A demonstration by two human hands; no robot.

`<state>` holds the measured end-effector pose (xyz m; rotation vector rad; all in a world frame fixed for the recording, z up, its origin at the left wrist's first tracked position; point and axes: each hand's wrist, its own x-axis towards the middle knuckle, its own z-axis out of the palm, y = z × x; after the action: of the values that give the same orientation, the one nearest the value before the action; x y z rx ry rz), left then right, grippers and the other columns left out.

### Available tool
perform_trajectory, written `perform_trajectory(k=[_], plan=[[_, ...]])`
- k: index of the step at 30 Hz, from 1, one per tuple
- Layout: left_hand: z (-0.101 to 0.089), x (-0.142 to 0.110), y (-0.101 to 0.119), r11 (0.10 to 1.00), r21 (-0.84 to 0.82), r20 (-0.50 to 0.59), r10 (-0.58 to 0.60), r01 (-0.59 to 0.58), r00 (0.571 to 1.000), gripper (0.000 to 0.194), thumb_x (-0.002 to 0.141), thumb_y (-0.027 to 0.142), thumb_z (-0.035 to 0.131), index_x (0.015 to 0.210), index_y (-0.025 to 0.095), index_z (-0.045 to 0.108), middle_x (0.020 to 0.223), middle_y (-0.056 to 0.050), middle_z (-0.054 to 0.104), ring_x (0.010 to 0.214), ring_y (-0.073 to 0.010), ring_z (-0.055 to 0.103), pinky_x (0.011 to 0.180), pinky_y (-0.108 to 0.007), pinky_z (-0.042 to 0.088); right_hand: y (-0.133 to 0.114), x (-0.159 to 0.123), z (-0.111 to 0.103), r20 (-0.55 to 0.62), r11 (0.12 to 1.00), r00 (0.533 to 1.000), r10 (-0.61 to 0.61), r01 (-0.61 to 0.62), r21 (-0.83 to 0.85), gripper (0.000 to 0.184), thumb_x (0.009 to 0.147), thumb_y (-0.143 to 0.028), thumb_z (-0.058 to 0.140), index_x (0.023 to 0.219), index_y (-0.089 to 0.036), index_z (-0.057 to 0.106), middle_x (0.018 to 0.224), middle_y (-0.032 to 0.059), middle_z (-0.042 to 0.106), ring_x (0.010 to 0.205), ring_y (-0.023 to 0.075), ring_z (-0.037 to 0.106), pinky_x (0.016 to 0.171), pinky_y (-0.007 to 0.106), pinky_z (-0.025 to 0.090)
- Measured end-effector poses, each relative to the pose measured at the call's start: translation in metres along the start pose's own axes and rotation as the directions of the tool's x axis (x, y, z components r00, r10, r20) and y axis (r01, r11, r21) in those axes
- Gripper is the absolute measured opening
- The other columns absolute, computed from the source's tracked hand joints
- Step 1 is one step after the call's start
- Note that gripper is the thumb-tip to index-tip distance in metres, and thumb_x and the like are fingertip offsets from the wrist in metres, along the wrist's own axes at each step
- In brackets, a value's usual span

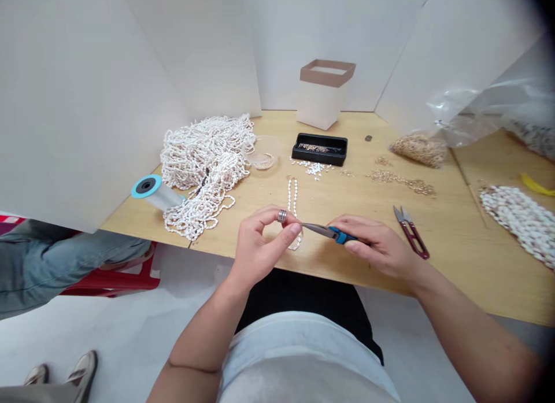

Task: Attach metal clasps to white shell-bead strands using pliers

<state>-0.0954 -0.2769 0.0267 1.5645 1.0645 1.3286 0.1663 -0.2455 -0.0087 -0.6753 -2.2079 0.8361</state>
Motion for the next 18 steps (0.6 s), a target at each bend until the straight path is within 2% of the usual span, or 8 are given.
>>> perform_trajectory(k=[5, 12, 18], plan=[[0.001, 0.003, 0.001, 0.998, 0.067, -0.005, 0.017, -0.017, 1.0, 0.011, 0.089, 0.022, 0.068, 0.079, 0.019, 0.066, 0.079, -0.002, 0.064, 0.08, -0.0158, 0.059, 0.081, -0.03, 0.045, 0.003, 0.0, -0.002, -0.017, 0.999, 1.0, -0.003, 0.003, -0.043, 0.03, 0.098, -0.029, 0.057, 0.126, -0.024, 0.068, 0.116, 0.01, 0.073, 0.106, 0.0237, 0.07, 0.089, 0.032, 0.057], [0.002, 0.007, 0.004, 0.998, 0.067, 0.037, 0.003, -0.005, 0.999, 0.013, 0.089, 0.017, 0.065, 0.076, 0.019, 0.062, 0.076, 0.0, 0.061, 0.077, -0.0141, 0.057, 0.079, -0.029, 0.045, 0.001, -0.002, -0.005, -0.023, 0.996, 0.999, -0.024, 0.022, -0.086, 0.03, 0.098, -0.026, 0.058, 0.126, -0.023, 0.066, 0.115, 0.0103, 0.071, 0.104, 0.0216, 0.07, 0.088, 0.03, 0.056], [-0.002, 0.011, 0.01, 0.976, 0.204, 0.077, 0.056, -0.071, 0.995, 0.013, 0.088, 0.015, 0.064, 0.076, 0.018, 0.061, 0.075, 0.0, 0.061, 0.075, -0.0138, 0.058, 0.077, -0.028, 0.044, -0.002, -0.002, -0.015, -0.015, 0.988, 1.0, -0.011, 0.008, -0.151, 0.03, 0.096, -0.027, 0.059, 0.126, -0.024, 0.066, 0.112, 0.0098, 0.07, 0.098, 0.0223, 0.07, 0.085, 0.032, 0.057]])
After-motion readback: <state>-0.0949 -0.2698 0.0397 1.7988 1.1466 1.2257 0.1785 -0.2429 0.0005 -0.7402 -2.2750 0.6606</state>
